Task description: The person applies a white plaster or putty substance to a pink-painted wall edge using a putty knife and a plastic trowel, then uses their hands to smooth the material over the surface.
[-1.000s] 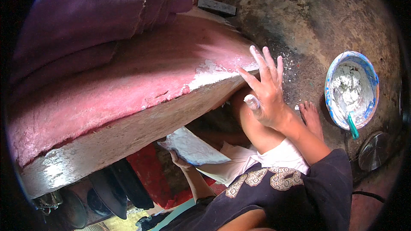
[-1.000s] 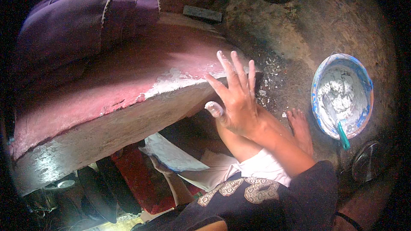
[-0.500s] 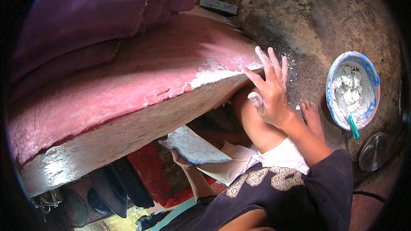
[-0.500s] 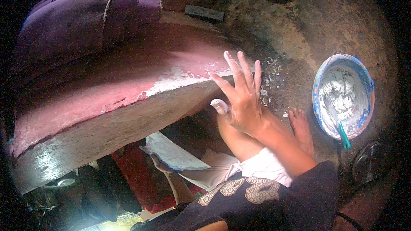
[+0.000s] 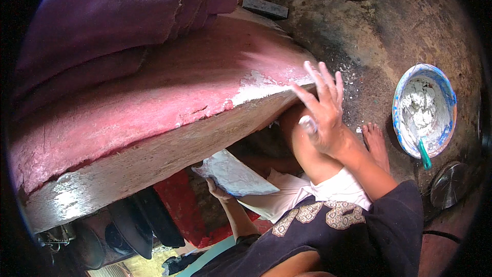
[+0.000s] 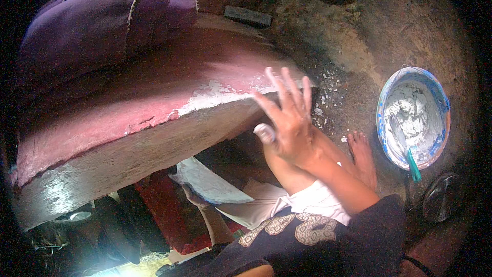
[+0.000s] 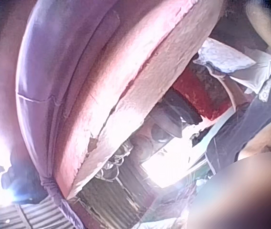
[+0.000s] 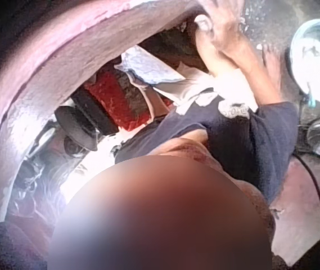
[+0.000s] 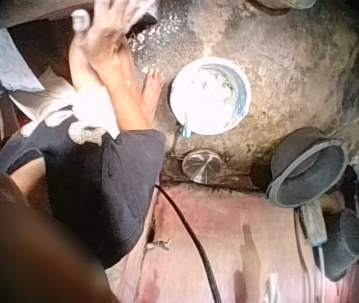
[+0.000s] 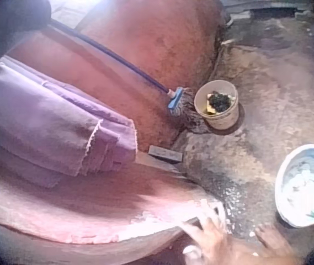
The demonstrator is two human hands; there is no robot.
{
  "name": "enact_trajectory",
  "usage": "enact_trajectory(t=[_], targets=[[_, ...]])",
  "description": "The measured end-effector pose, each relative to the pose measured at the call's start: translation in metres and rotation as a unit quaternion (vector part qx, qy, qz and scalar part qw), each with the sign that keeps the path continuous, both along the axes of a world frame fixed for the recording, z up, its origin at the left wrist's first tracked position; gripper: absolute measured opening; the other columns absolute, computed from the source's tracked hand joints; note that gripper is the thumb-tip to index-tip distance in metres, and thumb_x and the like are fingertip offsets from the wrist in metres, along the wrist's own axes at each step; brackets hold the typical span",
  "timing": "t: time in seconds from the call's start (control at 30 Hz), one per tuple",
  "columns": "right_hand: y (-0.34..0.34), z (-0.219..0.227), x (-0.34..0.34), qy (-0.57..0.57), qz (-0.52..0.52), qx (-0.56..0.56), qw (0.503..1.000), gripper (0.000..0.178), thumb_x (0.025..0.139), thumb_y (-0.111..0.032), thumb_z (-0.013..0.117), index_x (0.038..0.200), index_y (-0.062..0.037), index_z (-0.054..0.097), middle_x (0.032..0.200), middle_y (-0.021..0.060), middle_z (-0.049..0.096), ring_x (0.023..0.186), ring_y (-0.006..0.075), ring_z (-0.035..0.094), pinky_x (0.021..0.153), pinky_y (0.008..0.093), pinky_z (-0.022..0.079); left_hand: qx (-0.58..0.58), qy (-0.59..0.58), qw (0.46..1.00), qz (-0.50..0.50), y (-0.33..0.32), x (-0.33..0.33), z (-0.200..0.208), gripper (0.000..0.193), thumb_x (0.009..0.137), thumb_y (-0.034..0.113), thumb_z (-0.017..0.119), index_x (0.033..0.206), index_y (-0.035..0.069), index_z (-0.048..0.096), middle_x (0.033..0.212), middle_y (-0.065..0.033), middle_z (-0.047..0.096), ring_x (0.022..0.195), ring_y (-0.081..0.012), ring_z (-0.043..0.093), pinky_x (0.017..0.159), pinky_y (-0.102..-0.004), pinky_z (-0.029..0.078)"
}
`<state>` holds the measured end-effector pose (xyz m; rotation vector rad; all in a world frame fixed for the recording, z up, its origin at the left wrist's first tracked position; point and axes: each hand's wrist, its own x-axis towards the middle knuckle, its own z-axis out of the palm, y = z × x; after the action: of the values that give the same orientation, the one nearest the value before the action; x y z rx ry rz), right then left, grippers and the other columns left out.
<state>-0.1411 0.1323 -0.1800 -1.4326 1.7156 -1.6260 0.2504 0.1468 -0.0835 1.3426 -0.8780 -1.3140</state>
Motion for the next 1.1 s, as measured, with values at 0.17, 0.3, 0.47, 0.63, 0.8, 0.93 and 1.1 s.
enact_trajectory(t=[0.17, 0.3, 0.47, 0.63, 0.8, 0.93, 1.1], targets=[[0.005, -0.023, 0.003, -0.029, -0.04, 0.04, 0.998, 0.066, 0.098, -0.058, 0.036, 0.129, -0.0057, 0.06, 0.15, 0.0249, 0.033, 0.141, 0.0471, 0.024, 0.113, 0.0652, 0.01, -0.001, -0.007, 1.0, 0.003, -0.002, -0.002, -0.001, 0.076, 0.082, 0.044, 0.07, 0.141, 0.004, 0.042, 0.134, -0.0127, 0.054, 0.121, -0.0324, 0.053, 0.104, -0.05, 0.042], [0.004, -0.014, 0.008, 0.031, 0.002, 0.021, 0.999, 0.072, 0.096, -0.063, 0.034, 0.129, -0.0055, 0.06, 0.15, 0.0253, 0.033, 0.141, 0.0478, 0.025, 0.112, 0.065, 0.011, -0.001, -0.013, 1.0, 0.008, -0.002, -0.003, 0.0, 0.076, 0.082, 0.044, 0.07, 0.141, 0.004, 0.042, 0.134, -0.0127, 0.054, 0.121, -0.0323, 0.053, 0.105, -0.0499, 0.042], [0.0, -0.015, 0.002, 0.041, -0.02, 0.024, 0.999, 0.078, 0.095, -0.068, 0.025, 0.131, -0.0084, 0.06, 0.152, 0.0224, 0.033, 0.143, 0.0449, 0.023, 0.113, 0.0649, 0.008, -0.002, -0.019, 1.0, 0.014, -0.002, -0.004, 0.001, 0.076, 0.082, 0.044, 0.07, 0.141, 0.004, 0.042, 0.134, -0.0126, 0.054, 0.121, -0.0323, 0.053, 0.105, -0.0498, 0.042], [0.001, -0.014, 0.007, 0.044, -0.013, 0.025, 0.999, 0.08, 0.092, -0.07, 0.032, 0.131, -0.0047, 0.059, 0.152, 0.0248, 0.032, 0.142, 0.0468, 0.023, 0.112, 0.0665, 0.008, -0.001, -0.024, 1.0, 0.019, -0.004, -0.006, 0.001, 0.077, 0.082, 0.044, 0.071, 0.141, 0.004, 0.043, 0.134, -0.0126, 0.054, 0.121, -0.0322, 0.053, 0.105, -0.0497, 0.042], [0.0, -0.014, 0.004, 0.053, 0.001, 0.001, 0.999, 0.083, 0.093, -0.071, 0.023, 0.134, -0.0068, 0.058, 0.152, 0.0244, 0.032, 0.143, 0.0458, 0.023, 0.112, 0.0648, 0.007, -0.001, -0.031, 0.999, 0.018, -0.006, -0.01, 0.002, 0.077, 0.081, 0.044, 0.071, 0.141, 0.004, 0.043, 0.134, -0.0125, 0.055, 0.121, -0.0322, 0.053, 0.105, -0.0496, 0.042], [-0.001, -0.017, 0.001, 0.042, -0.006, 0.036, 0.998, 0.084, 0.092, -0.072, 0.026, 0.135, -0.0067, 0.057, 0.151, 0.0245, 0.033, 0.143, 0.046, 0.023, 0.113, 0.0646, 0.008, 0.0, -0.034, 0.999, 0.023, -0.006, -0.013, 0.002, 0.077, 0.081, 0.044, 0.072, 0.14, 0.004, 0.043, 0.134, -0.0125, 0.055, 0.121, -0.0321, 0.053, 0.105, -0.0495, 0.042], [0.0, 0.007, 0.009, -0.053, 0.03, -0.025, 0.998, 0.089, 0.091, -0.073, 0.03, 0.138, -0.0007, 0.05, 0.15, 0.0239, 0.035, 0.141, 0.0468, 0.025, 0.112, 0.065, 0.009, -0.009, -0.04, 0.998, 0.039, -0.004, -0.01, -0.002, 0.077, 0.081, 0.044, 0.072, 0.14, 0.005, 0.043, 0.134, -0.0124, 0.055, 0.121, -0.0321, 0.053, 0.105, -0.0494, 0.042]])
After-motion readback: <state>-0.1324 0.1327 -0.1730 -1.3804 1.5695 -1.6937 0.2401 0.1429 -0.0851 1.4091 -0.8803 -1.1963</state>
